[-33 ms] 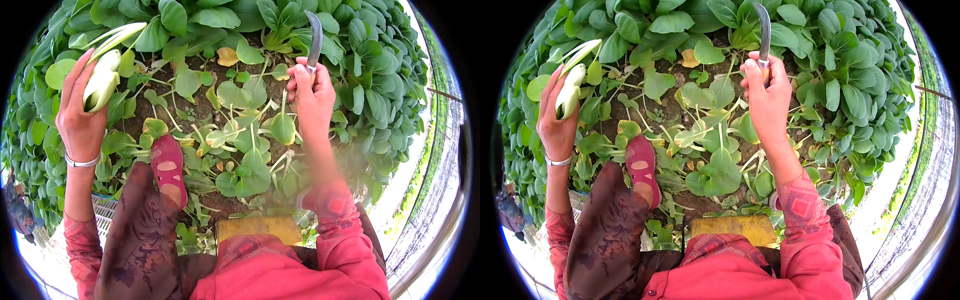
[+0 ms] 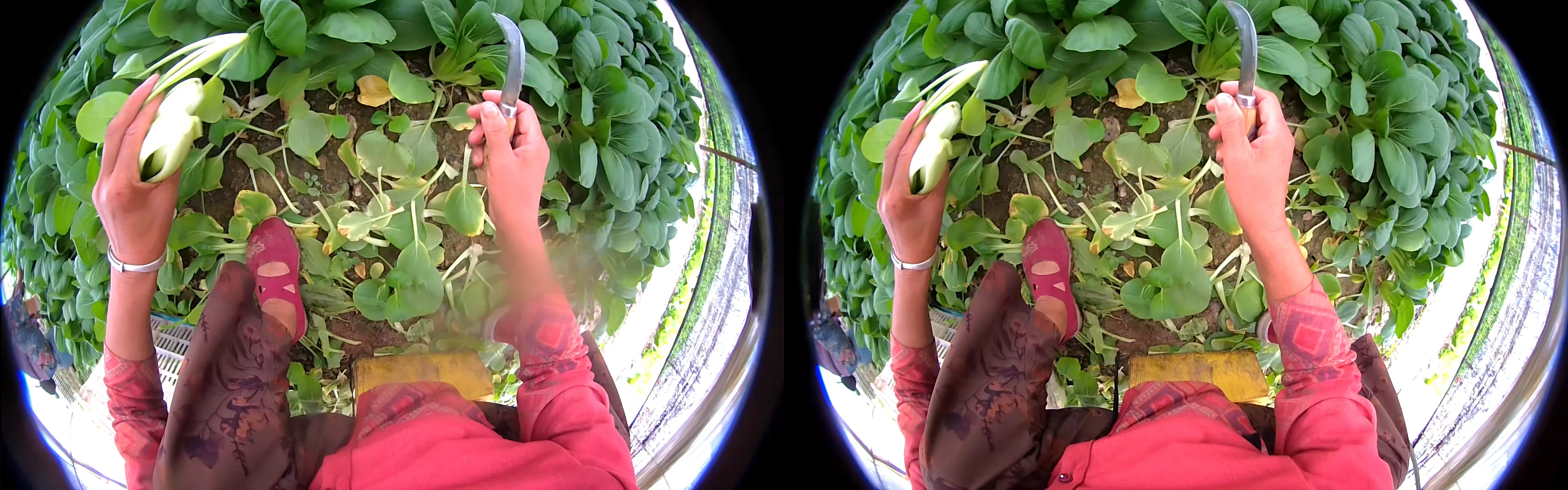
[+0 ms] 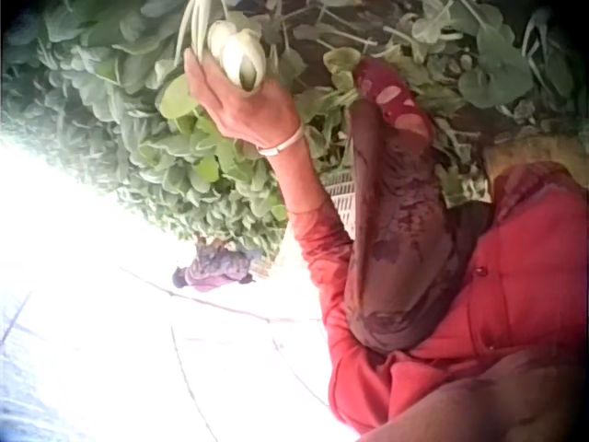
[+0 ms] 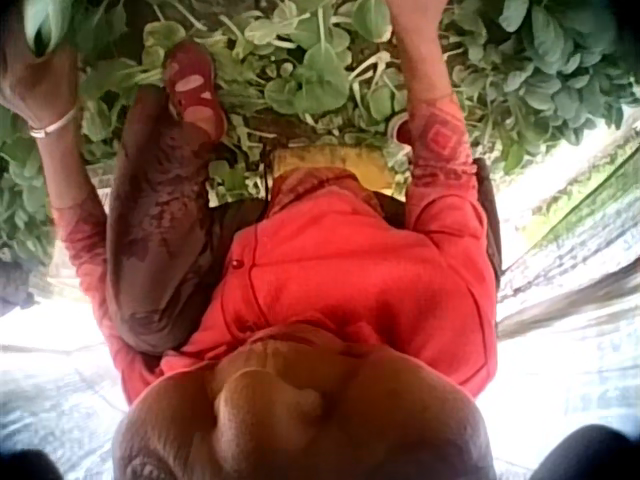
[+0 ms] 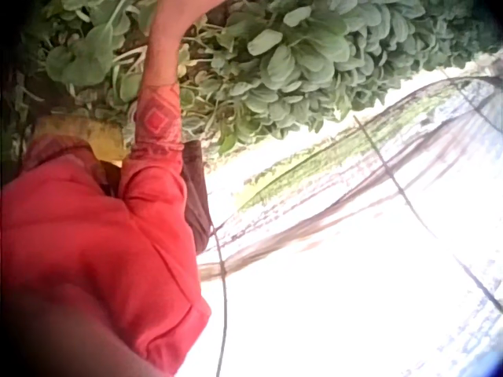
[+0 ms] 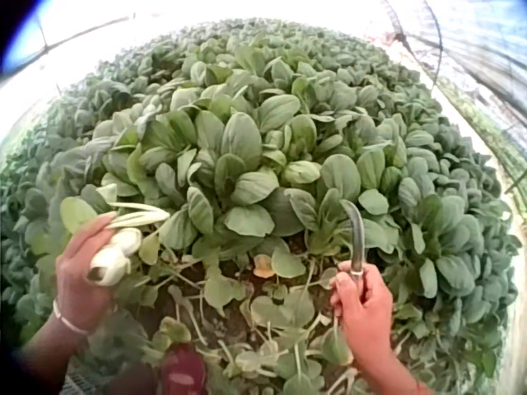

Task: The person harvests leafy green vegetables in a greenhouse by cutting the stems with a small knife and placing the bunches into a white plastic basket. The person repeatedly selects, cuts, and collects the vegetables, filling the basket over time.

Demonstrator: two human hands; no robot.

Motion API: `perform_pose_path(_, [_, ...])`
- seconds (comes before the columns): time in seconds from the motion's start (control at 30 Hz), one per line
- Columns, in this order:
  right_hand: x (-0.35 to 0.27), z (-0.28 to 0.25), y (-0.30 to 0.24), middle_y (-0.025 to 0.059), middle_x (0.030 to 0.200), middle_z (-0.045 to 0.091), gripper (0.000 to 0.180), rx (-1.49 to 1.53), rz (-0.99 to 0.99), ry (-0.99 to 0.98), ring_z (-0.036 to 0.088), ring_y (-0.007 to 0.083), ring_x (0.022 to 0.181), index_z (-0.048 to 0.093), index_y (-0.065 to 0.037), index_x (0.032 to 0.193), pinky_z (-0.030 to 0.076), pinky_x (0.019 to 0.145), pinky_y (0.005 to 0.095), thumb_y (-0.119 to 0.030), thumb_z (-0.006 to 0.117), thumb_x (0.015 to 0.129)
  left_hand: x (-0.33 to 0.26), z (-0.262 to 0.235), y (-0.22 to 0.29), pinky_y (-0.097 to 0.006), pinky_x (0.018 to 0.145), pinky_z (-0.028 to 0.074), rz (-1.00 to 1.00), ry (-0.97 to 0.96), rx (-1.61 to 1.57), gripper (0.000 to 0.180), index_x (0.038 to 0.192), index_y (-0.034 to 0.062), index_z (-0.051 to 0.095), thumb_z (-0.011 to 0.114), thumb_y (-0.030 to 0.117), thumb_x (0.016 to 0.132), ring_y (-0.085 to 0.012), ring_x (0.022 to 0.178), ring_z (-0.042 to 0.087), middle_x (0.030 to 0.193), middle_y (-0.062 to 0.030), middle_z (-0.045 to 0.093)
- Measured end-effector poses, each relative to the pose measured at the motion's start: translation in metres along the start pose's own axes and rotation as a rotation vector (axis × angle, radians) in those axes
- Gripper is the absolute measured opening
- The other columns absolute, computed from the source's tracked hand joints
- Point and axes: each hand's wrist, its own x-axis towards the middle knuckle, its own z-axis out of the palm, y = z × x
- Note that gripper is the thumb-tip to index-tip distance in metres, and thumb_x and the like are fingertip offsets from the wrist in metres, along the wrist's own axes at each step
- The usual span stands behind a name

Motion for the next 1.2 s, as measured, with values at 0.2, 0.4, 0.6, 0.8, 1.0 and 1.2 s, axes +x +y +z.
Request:
perform_pose_path(0.2, [-0.008, 0.045, -0.016, 0.0081, 0.092, 0.069, 0.042, 0.182, 0.311, -0.281, 0.042, 0.0028, 0.046, 0.059, -0.002, 0.119, 0.03, 0.039, 0.0157, -0.03, 0.071, 0.091, 0.002, 0.009, 0.03, -0.031, 0.087, 0.055, 0.182, -0.056, -0.017, 0.048, 0.115, 0.0018, 0.069, 0.08, 0.004, 0.069, -0.0217, 0.105, 0.068, 0.128, -0.0039, 0.065])
perform_pose_path(0.4, [-0.024, 0.099, -0.002, 0.0041, 0.079, 0.064, 0.041, 0.541, 0.412, -0.385, 0.047, 0.0047, 0.049, 0.058, 0.0, 0.115, 0.035, 0.041, 0.0189, -0.027, 0.073, 0.089, -0.005, 0.012, 0.045, -0.031, 0.068, 0.048, 0.262, -0.14, -0.064, 0.04, 0.106, -0.0018, 0.068, 0.073, 0.001, 0.067, -0.0197, 0.077, 0.064, 0.13, -0.0032, 0.064])
perform_pose_path(0.6, [-0.037, 0.095, -0.005, 0.0021, 0.077, 0.063, 0.026, 0.201, 0.33, -0.147, 0.051, 0.0063, 0.053, 0.064, -0.004, 0.108, 0.038, 0.048, 0.0201, -0.016, 0.074, 0.088, -0.035, -0.004, 0.052, -0.033, 0.092, 0.053, -0.082, -0.49, -0.456, 0.052, 0.117, 0.0046, 0.067, 0.08, 0.001, 0.067, -0.026, 0.105, 0.066, 0.143, -0.0164, 0.05])
perform_pose_path(0.8, [-0.068, 0.091, -0.008, -0.0031, 0.072, 0.063, 0.017, 0.065, 0.361, -0.462, 0.05, 0.0031, 0.056, 0.067, -0.006, 0.099, 0.038, 0.05, 0.0202, -0.021, 0.072, 0.091, -0.034, -0.016, 0.036, -0.041, 0.103, 0.046, -0.097, -0.438, -0.674, 0.055, 0.121, 0.0072, 0.065, 0.076, 0.0, 0.068, -0.0356, 0.127, 0.054, 0.15, -0.0221, 0.04])
perform_pose_path(1.0, [-0.078, 0.126, -0.002, -0.0004, 0.074, 0.063, 0.031, 0.201, 0.666, -0.55, 0.049, 0.0036, 0.053, 0.064, -0.005, 0.109, 0.037, 0.046, 0.0202, -0.031, 0.07, 0.093, -0.039, -0.011, 0.009, -0.03, 0.088, 0.051, -0.679, -0.78, -0.983, 0.048, 0.12, 0.0029, 0.061, 0.073, 0.004, 0.073, -0.0156, 0.092, 0.065, 0.107, -0.0105, 0.069])
perform_pose_path(1.2, [-0.058, 0.16, 0.053, 0.0187, 0.099, 0.064, 0.046, -0.211, 0.185, -0.526, 0.064, 0.0271, 0.09, 0.053, 0.004, 0.13, 0.05, 0.081, 0.0376, -0.029, 0.058, 0.098, 0.001, -0.003, -0.027, -0.044, 0.074, 0.054, 0.023, -0.531, 0.096, 0.041, 0.112, 0.0023, 0.062, 0.066, 0.0, 0.072, -0.0352, 0.084, 0.067, 0.113, -0.0182, 0.067])
